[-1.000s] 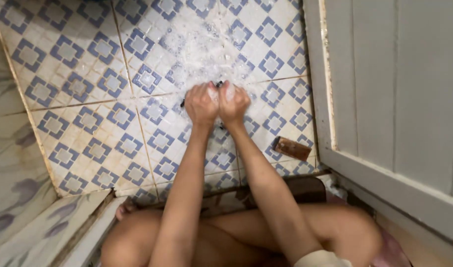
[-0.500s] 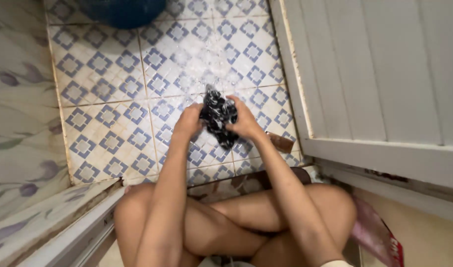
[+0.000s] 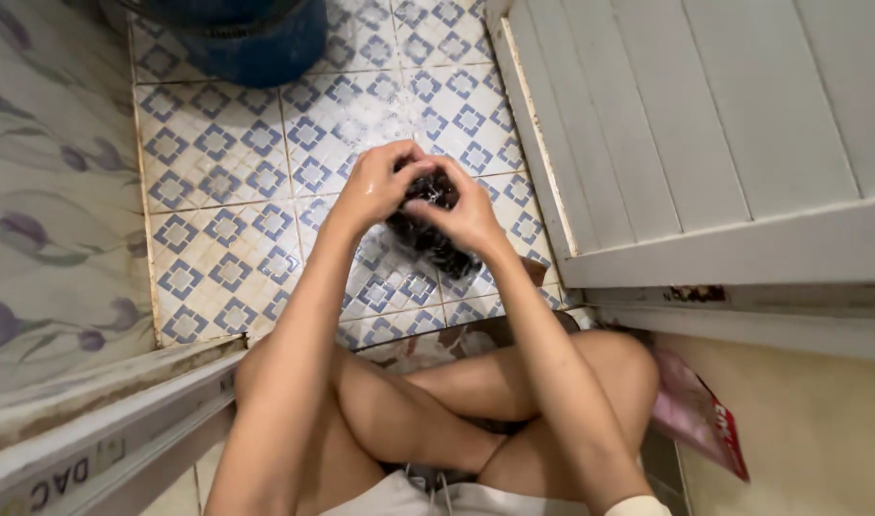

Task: Hand-washing a black and white patterned garment on the bathroom floor using a bucket and soap.

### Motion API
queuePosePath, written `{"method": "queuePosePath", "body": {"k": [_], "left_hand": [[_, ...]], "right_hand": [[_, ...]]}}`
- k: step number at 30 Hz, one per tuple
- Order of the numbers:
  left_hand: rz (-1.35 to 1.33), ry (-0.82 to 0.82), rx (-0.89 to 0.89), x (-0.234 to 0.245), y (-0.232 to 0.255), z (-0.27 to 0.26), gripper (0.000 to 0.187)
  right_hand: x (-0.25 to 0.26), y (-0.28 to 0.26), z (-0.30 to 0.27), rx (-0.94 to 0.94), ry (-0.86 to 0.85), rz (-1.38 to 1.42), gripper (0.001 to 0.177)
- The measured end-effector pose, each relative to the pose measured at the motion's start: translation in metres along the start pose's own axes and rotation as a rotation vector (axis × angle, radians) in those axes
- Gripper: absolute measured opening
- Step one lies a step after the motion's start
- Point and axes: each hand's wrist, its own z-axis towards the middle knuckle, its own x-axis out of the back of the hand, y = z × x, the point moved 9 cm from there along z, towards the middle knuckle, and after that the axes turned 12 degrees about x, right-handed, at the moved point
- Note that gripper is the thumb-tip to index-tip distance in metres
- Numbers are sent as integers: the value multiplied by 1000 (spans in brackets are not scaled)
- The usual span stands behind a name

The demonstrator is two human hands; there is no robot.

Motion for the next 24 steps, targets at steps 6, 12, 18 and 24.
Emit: {"method": "queuePosePath", "body": {"k": [6,12,18,24], "left_hand": [[153,-169,69,15,37,-4,19],[309,-351,1,14,110,-24,39],[556,30,-320,77,163,-16,26],[686,723,-509,145,180,-20,8]], "right_hand": [[18,9,4,-165,-221,373,74],[53,-64,24,18,-304,-201,47],[94,-135,44,340,-278,-601,39],[130,-116,60,-84,-209,-504,37]]}}
